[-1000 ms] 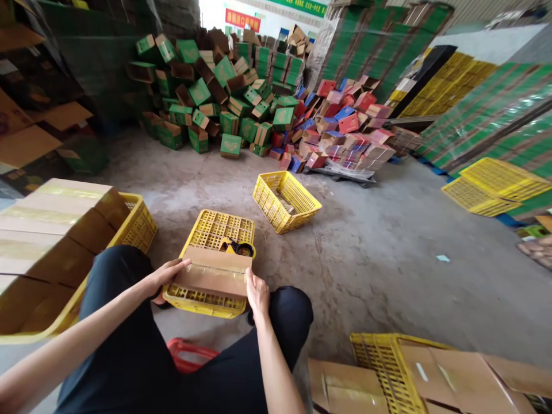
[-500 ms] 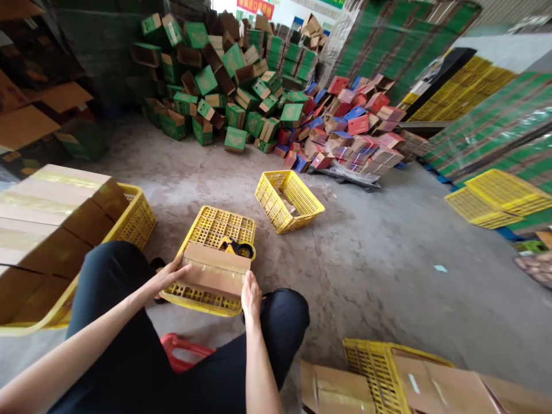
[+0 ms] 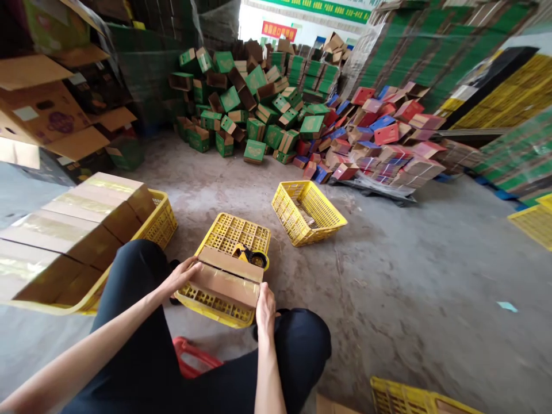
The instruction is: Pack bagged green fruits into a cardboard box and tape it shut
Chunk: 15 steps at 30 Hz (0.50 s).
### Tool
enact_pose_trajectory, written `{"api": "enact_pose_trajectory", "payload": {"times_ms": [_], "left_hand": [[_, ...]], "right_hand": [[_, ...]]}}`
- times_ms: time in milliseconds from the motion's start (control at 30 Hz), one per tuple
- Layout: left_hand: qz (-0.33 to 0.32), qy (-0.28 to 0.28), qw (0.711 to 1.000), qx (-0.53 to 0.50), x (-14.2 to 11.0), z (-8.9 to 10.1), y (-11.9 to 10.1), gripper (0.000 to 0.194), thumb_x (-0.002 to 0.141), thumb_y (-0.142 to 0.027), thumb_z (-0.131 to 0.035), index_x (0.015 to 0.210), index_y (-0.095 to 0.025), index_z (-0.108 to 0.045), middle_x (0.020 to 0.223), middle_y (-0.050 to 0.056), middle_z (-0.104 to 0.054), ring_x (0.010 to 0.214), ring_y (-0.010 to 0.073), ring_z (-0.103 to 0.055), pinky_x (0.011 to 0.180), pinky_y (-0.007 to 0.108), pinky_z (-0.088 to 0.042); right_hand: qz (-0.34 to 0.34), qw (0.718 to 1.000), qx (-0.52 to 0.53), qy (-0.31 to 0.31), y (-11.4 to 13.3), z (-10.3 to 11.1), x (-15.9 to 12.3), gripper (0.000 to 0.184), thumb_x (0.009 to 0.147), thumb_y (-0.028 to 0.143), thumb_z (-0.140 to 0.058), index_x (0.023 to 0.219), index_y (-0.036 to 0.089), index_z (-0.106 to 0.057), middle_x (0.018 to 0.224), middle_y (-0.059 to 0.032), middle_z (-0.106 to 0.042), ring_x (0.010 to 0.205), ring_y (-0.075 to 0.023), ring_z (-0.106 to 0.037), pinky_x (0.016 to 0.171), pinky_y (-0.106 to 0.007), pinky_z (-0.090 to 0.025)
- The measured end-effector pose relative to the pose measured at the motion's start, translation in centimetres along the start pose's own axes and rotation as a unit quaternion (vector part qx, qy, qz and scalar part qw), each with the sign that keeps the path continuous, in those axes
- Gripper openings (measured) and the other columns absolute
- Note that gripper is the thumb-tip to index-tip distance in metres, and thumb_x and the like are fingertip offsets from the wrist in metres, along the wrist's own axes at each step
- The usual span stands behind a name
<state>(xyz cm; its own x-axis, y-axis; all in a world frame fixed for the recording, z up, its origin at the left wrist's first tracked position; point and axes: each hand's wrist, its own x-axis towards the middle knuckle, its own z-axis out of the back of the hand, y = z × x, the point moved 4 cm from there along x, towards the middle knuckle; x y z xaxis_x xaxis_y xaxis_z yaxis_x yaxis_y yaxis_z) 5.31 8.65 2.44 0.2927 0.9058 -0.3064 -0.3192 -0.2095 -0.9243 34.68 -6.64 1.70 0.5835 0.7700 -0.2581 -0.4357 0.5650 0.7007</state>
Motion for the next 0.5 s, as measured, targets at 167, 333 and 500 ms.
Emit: {"api": "enact_pose_trajectory", "payload": {"times_ms": [167,333,500], "left_hand": [[-0.04,-0.015,0.999,-0.021,1.7,0.7,-1.6,0.063,0.09,-0.069,-0.057,0.119,-0.016,-0.074,0.132,0.013,-0.071,0.13,0.0359,-0.059,0.11,0.041,-0.046],[-0.042,0.013,0.997,-0.06,3.9,0.8,-2.1,0.055,0.087,-0.057,-0.063,0.127,-0.019,-0.067,0.127,0.011,-0.072,0.114,0.0302,-0.069,0.086,0.036,-0.057],[-0.062,0.113,0.989,-0.071,5.7,-0.4,-1.4,0.057,0.091,-0.048,-0.061,0.143,-0.026,-0.058,0.152,0.009,-0.058,0.131,0.0324,-0.062,0.082,0.034,-0.06]], "right_hand": [[-0.049,0.965,0.258,-0.007,-0.5,0.5,1.3,0.098,0.082,0.093,-0.035,0.124,0.015,-0.075,0.126,-0.0181,-0.075,0.113,-0.0313,-0.072,0.096,-0.039,-0.057],[-0.069,0.94,0.333,0.014,0.4,1.2,2.2,0.073,0.078,0.08,-0.064,0.117,0.019,-0.077,0.094,-0.0058,-0.075,0.094,-0.0225,-0.072,0.078,-0.028,-0.056],[-0.104,0.922,0.351,0.129,1.3,-0.1,1.4,0.067,0.088,0.071,-0.062,0.132,0.021,-0.069,0.096,-0.0067,-0.076,0.058,-0.0135,-0.069,0.054,-0.024,-0.053]]}}
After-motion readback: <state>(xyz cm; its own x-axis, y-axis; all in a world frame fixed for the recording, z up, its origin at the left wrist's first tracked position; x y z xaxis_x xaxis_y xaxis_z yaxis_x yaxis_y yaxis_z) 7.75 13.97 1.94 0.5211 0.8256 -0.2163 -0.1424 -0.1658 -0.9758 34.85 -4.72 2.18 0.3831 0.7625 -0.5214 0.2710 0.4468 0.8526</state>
